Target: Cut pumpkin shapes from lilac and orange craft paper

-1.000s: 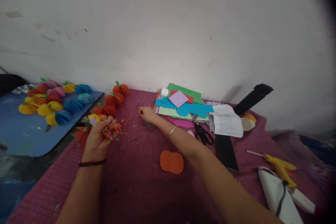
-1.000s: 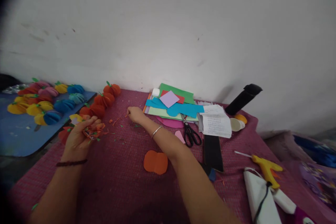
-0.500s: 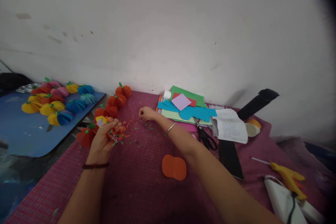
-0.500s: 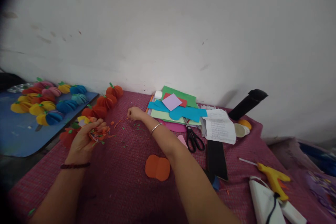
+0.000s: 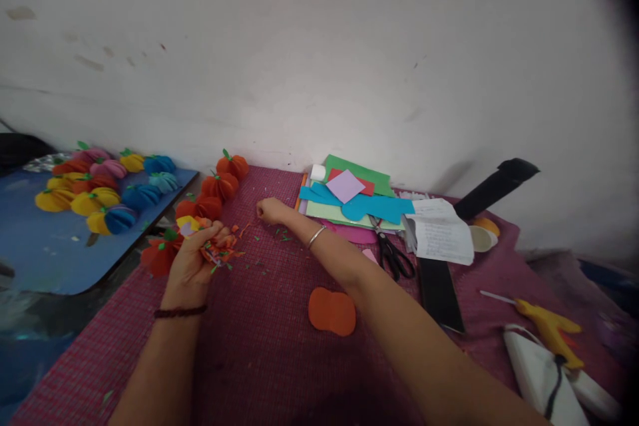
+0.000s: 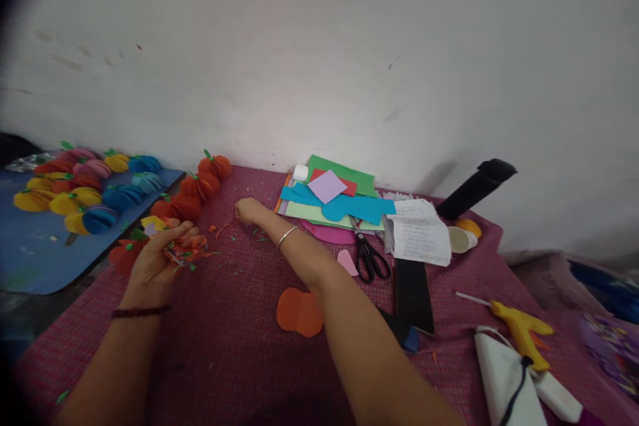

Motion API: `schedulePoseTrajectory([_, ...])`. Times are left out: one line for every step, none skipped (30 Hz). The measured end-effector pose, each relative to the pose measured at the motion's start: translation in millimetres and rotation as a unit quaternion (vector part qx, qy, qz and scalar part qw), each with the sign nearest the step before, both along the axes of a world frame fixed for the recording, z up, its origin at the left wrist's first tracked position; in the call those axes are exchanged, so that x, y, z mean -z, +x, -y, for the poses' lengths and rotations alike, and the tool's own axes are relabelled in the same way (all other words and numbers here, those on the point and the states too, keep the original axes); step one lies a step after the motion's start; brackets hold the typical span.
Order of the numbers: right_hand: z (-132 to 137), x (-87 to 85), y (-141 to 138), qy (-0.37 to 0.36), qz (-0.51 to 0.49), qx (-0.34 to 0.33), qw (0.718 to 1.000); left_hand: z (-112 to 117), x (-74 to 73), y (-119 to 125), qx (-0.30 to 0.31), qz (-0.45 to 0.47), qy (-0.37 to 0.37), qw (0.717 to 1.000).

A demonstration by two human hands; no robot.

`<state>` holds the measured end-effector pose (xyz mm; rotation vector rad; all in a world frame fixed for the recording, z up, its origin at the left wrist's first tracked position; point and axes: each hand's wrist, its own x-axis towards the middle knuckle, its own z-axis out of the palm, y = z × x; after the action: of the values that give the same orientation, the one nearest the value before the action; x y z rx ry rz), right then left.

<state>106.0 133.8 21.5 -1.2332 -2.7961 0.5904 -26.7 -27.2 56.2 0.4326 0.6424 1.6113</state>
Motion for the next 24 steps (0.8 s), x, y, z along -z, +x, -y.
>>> schedulePoseTrajectory([1, -0.2, 0, -0.008, -0.004, -0.005, 1.0, 0, 1.1, -1, -0.001, 0.003, 0.003, 1.0])
schedulePoseTrajectory([2, -0.3, 0, -0.018, -0.009, -0.012, 1.0, -1, 2.1, -1, -0.001, 0.004, 0.004, 1.0])
schedulePoseTrajectory([3, -0.3, -1, -0.027, -0.015, -0.019, 0.999, -1, 3.0, -2, 0.0, 0.004, 0.005, 1.0])
schedulePoseTrajectory([5, -0.2, -3, -0.036, -0.019, -0.027, 0.999, -1, 3.6, -2, 0.002, 0.003, 0.007, 1.0])
schedulePoseTrajectory([6, -0.1, -5, -0.042, -0.022, -0.035, 0.998, 0, 3.9, -2, 0.004, 0.002, 0.009, 1.0])
schedulePoseTrajectory([8, -0.1, -8, -0.044, -0.023, -0.041, 0.998, 0, 4.0, -3, 0.007, 0.001, 0.012, 1.0])
schedulePoseTrajectory([9, -0.2, -11, -0.043, -0.022, -0.048, 0.998, 0, 3.8, -3, 0.01, 0.002, 0.014, 1.0])
schedulePoseTrajectory([10, -0.5, -14, -0.039, -0.021, -0.053, 0.998, 1, 3.3, -3, 0.011, 0.003, 0.014, 1.0])
schedulePoseTrajectory([11, -1.0, -16, -0.033, -0.02, -0.058, 0.998, 1, 2.7, -3, 0.01, 0.005, 0.013, 1.0])
schedulePoseTrajectory([12, -1.6, -19, -0.028, -0.02, -0.063, 0.997, 1, 1.9, -3, 0.008, 0.007, 0.01, 1.0])
schedulePoseTrajectory([13, -2.5, -20, -0.024, -0.02, -0.067, 0.997, 2, 1.1, -3, 0.004, 0.009, 0.008, 1.0])
schedulePoseTrajectory([14, -3.4, -22, -0.022, -0.021, -0.071, 0.997, 2, 0.3, -3, -0.001, 0.01, 0.008, 1.0])
schedulePoseTrajectory([15, -4.3, -23, -0.022, -0.02, -0.073, 0.997, 2, -0.4, -4, -0.005, 0.01, 0.007, 1.0])
schedulePoseTrajectory([16, -5.2, -23, -0.021, -0.018, -0.076, 0.997, 2, -1.0, -4, -0.009, 0.008, 0.005, 1.0])
schedulePoseTrajectory([17, -5.8, -24, -0.017, -0.015, -0.08, 0.996, 2, -1.3, -5, -0.013, 0.005, 0.003, 1.0])
schedulePoseTrajectory([18, -6.1, -24, -0.013, -0.011, -0.087, 0.996, 2, -1.6, -5, -0.014, 0.004, 0.001, 1.0])
schedulePoseTrajectory([19, -6.0, -25, -0.006, -0.007, -0.094, 0.996, 2, -1.6, -6, -0.015, 0.004, 0.001, 1.0])
schedulePoseTrajectory([20, -5.4, -26, 0.0, -0.003, -0.099, 0.995, 2, -1.6, -7, -0.013, 0.005, 0.001, 1.0])
schedulePoseTrajectory([21, -4.4, -27, 0.007, -0.001, -0.1, 0.995, 2, -1.6, -7, -0.011, 0.006, 0.004, 1.0])
schedulePoseTrajectory([22, -3.0, -29, 0.013, -0.001, -0.102, 0.995, 1, -1.6, -8, -0.009, 0.008, 0.008, 1.0])
schedulePoseTrajectory([23, -1.3, -31, 0.018, 0.0, -0.105, 0.994, 1, -1.7, -8, -0.008, 0.008, 0.011, 1.0])
schedulePoseTrajectory([23, 0.3, -33, 0.022, 0.002, -0.11, 0.994, 1, -1.9, -8, -0.008, 0.007, 0.012, 1.0])
schedulePoseTrajectory([23, 1.8, -35, 0.024, 0.007, -0.116, 0.993, 1, -2.3, -8, -0.007, 0.006, 0.013, 1.0])
schedulePoseTrajectory([22, 3.0, -37, 0.024, 0.012, -0.124, 0.992, 2, -2.9, -8, -0.007, 0.005, 0.014, 1.0])
